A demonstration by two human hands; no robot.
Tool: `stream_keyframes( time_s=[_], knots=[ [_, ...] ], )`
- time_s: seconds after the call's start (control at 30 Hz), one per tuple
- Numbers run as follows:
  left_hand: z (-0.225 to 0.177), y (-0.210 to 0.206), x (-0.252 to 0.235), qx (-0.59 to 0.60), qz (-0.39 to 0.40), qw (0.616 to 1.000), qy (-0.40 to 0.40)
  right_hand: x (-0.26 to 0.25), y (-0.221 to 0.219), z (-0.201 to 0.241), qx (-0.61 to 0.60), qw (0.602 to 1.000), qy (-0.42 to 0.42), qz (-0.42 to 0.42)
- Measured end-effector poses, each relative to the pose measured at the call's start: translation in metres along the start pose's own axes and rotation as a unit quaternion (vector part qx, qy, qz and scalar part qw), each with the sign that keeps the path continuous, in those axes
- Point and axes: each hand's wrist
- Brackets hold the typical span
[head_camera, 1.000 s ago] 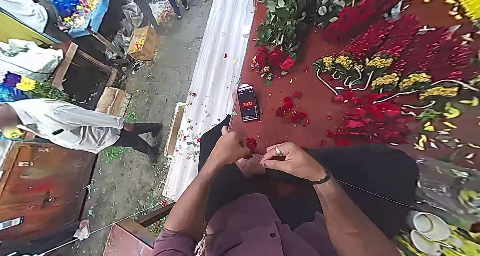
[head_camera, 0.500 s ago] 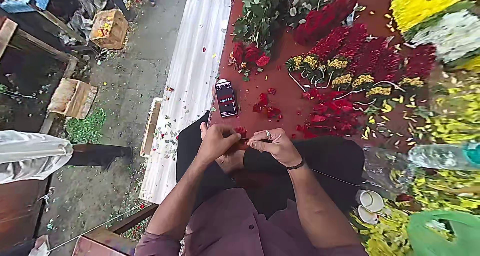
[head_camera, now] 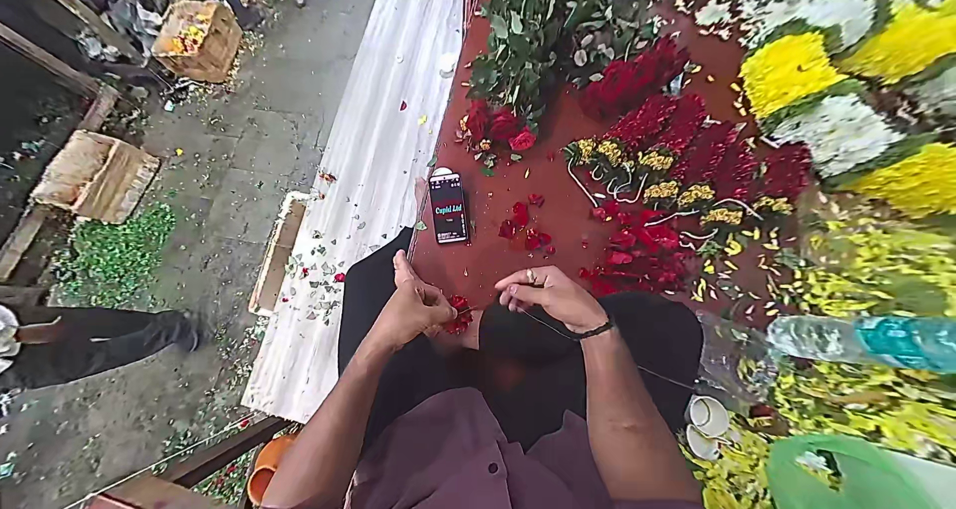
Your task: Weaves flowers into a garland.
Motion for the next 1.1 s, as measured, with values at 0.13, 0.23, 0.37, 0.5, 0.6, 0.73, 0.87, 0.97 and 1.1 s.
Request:
stream_keyframes(
  time_s=[0.13, 0.23, 0.37, 0.5, 0.6, 0.73, 0.87, 0.97, 1.1],
  knots=[
    [0.000, 0.003, 0.000, -0.005, -0.023, 0.999, -0.037, -0.065, 0.016, -0.050, 0.231, 0.957, -0.090, -0.154],
    [0.000, 0.000, 0.001, 0.002, -0.021, 0.999, -0.037, -0.079, 0.015, -0.067, 0.257, 0.931, -0.077, -0.246],
    [0.002, 0.000, 0.004, 0.007, -0.025, 0.999, -0.029, -0.074, 0.022, -0.048, 0.236, 0.884, -0.049, -0.399],
    [0.002, -0.004, 0.001, 0.001, -0.018, 0.999, -0.031, -0.078, 0.037, -0.048, 0.198, 0.866, -0.056, -0.456],
    [0.000, -0.009, 0.000, -0.008, -0.015, 0.999, -0.044, -0.085, 0.049, -0.063, 0.145, 0.876, -0.097, -0.450],
    [-0.002, -0.015, 0.000, -0.004, -0.006, 0.999, -0.046, -0.097, 0.049, -0.067, 0.169, 0.890, -0.193, -0.377],
    [-0.004, -0.021, 0.000, -0.016, 0.001, 0.999, -0.041, -0.116, 0.039, -0.079, 0.277, 0.867, -0.185, -0.371],
    [-0.006, -0.019, 0.002, -0.019, -0.007, 0.998, -0.052, -0.118, 0.038, -0.082, 0.246, 0.879, -0.143, -0.384],
    [-0.004, -0.012, 0.007, -0.018, -0.019, 0.998, -0.049, -0.104, 0.044, -0.070, 0.087, 0.909, -0.104, -0.393]
  ],
)
Point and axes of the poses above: each hand's wrist, its own x-axis away from the middle knuckle, its own y-axis out of the back of the hand, z = x × y, and after that the axes turned 15 degrees about -z, right-handed
